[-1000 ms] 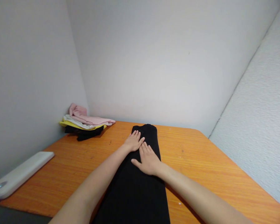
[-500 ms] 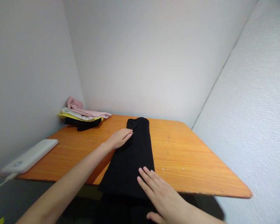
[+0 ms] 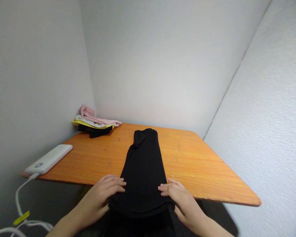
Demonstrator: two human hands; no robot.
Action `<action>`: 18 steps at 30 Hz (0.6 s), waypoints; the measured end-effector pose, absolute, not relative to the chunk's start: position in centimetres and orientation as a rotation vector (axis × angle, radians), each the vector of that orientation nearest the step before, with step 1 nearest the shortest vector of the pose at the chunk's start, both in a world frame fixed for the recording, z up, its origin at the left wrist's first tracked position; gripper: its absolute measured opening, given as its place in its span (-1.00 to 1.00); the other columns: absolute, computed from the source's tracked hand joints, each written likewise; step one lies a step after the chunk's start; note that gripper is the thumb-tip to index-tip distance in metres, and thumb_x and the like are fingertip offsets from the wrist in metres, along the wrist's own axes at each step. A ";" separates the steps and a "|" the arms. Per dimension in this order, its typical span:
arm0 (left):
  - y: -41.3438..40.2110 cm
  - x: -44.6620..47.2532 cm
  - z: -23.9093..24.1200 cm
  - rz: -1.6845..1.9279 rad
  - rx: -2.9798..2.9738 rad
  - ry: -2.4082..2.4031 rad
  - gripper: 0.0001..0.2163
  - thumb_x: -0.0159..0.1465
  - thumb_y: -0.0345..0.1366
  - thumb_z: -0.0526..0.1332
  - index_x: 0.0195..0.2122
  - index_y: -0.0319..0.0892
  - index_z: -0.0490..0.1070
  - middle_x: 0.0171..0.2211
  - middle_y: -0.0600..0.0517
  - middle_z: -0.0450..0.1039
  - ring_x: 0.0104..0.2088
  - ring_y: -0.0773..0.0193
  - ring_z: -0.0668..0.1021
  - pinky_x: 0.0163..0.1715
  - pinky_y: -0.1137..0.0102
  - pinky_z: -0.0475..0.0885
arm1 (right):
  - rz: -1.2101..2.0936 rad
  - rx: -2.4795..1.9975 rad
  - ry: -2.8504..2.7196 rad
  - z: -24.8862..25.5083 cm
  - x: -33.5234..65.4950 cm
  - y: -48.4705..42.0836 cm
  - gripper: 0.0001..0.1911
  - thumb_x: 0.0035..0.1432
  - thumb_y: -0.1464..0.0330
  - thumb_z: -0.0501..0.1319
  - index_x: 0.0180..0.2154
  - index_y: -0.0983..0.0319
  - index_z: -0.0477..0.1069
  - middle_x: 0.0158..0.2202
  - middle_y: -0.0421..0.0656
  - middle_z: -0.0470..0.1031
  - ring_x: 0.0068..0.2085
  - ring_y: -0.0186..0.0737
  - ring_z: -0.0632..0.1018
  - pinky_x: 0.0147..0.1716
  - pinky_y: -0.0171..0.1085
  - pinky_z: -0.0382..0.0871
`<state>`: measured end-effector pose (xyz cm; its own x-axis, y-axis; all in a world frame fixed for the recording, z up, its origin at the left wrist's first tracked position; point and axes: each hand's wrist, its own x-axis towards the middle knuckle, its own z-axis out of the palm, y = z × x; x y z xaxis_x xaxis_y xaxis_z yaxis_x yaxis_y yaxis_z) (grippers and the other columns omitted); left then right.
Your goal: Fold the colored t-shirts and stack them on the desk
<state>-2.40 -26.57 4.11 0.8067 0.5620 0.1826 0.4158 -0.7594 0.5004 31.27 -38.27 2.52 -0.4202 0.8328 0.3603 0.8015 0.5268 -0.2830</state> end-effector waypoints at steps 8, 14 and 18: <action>-22.8 2.2 9.2 1.080 2.043 0.955 -0.63 0.32 -0.02 0.07 -0.06 -0.15 0.49 -0.14 -0.03 0.56 -0.11 0.09 0.55 -0.09 0.27 0.46 | 0.147 -1.395 -1.625 8.5 31.6 -34.2 -0.67 0.33 0.14 0.03 -0.15 0.16 0.47 -0.21 -0.09 0.55 -0.16 -0.10 0.55 -0.18 -0.19 0.45; -11.8 9.1 11.3 1.086 2.187 1.363 -0.47 0.33 -0.01 -0.02 0.07 -0.38 0.35 0.05 -0.28 0.44 0.08 -0.05 0.47 0.09 0.14 0.33 | -0.004 -1.864 -1.593 12.1 33.4 -20.2 -0.51 0.36 0.18 -0.09 0.10 0.36 0.32 0.02 0.06 0.47 0.03 -0.06 0.47 0.02 -0.16 0.30; -10.9 10.6 8.6 0.871 2.378 1.444 -0.40 0.30 0.01 0.03 0.24 -0.31 0.19 0.34 -0.27 0.01 0.36 -0.05 0.03 0.29 0.03 -0.06 | -0.017 -2.015 -1.704 8.9 32.0 -17.5 -0.49 0.30 0.24 0.02 0.18 0.38 0.26 0.17 0.10 0.34 0.18 0.00 0.34 0.15 -0.13 0.15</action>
<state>10.62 -10.94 8.56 0.3392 0.8648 0.3701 0.7309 -0.4900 0.4751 32.04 -17.46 8.90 0.2176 0.9220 0.3204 0.9281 -0.0938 -0.3602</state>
